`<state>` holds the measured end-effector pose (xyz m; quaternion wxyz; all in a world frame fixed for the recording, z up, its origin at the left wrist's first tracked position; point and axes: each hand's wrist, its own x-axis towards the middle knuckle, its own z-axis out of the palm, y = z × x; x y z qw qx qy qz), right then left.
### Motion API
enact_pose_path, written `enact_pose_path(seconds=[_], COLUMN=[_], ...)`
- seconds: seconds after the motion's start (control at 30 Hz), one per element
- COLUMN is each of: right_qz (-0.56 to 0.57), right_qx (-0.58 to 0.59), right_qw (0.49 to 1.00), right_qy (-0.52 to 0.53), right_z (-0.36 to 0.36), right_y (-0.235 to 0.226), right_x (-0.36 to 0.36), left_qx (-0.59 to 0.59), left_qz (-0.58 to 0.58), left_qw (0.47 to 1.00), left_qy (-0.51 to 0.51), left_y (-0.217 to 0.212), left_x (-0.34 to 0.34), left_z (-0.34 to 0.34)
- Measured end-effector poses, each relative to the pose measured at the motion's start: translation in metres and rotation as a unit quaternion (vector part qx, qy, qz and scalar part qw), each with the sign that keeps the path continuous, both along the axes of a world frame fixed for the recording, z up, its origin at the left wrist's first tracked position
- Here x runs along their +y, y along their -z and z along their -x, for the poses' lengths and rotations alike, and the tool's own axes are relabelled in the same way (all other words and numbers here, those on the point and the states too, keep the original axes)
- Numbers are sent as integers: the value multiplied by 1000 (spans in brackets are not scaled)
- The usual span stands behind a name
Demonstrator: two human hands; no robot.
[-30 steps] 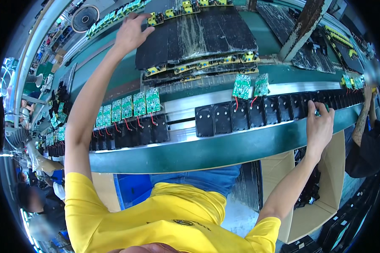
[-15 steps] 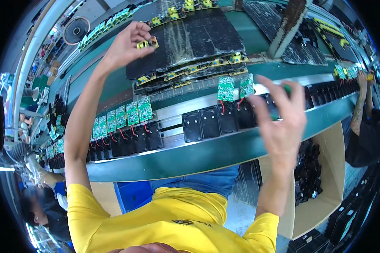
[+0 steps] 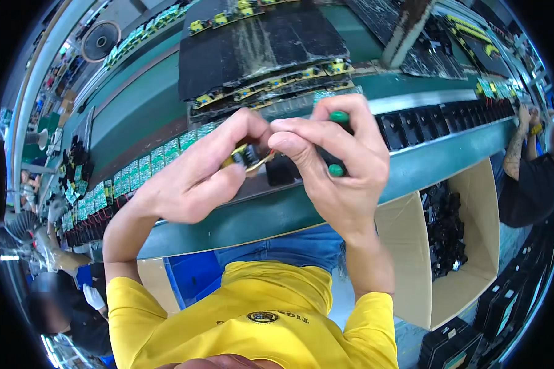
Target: Assembling electronic components on circuit boards along a production conveyor line.
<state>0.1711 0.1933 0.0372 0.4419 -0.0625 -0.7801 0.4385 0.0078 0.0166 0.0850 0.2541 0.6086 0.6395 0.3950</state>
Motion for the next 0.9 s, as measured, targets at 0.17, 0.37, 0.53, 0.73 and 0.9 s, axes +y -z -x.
enact_pose_path(seconds=[0.17,0.37,0.53,0.73,0.9], right_qz=[282,116,-177,-250,-242], right_qx=[63,-13,-225,-231,-222], right_qw=[942,992,954,933,937], right_qy=[-172,-39,86,120,118], right_z=[-6,-12,-29,-24,-24], right_y=[16,18,51,68,73], right_x=[-7,-16,-18,-24,-23], left_qx=[-148,-70,91,136,123], left_qz=[-30,12,64,67,64], left_qw=[984,984,980,969,972], left_qy=[-89,-164,-167,-193,-192], left_y=[-10,-6,33,61,63], left_x=[0,6,8,13,16], left_z=[-16,-10,14,19,19])
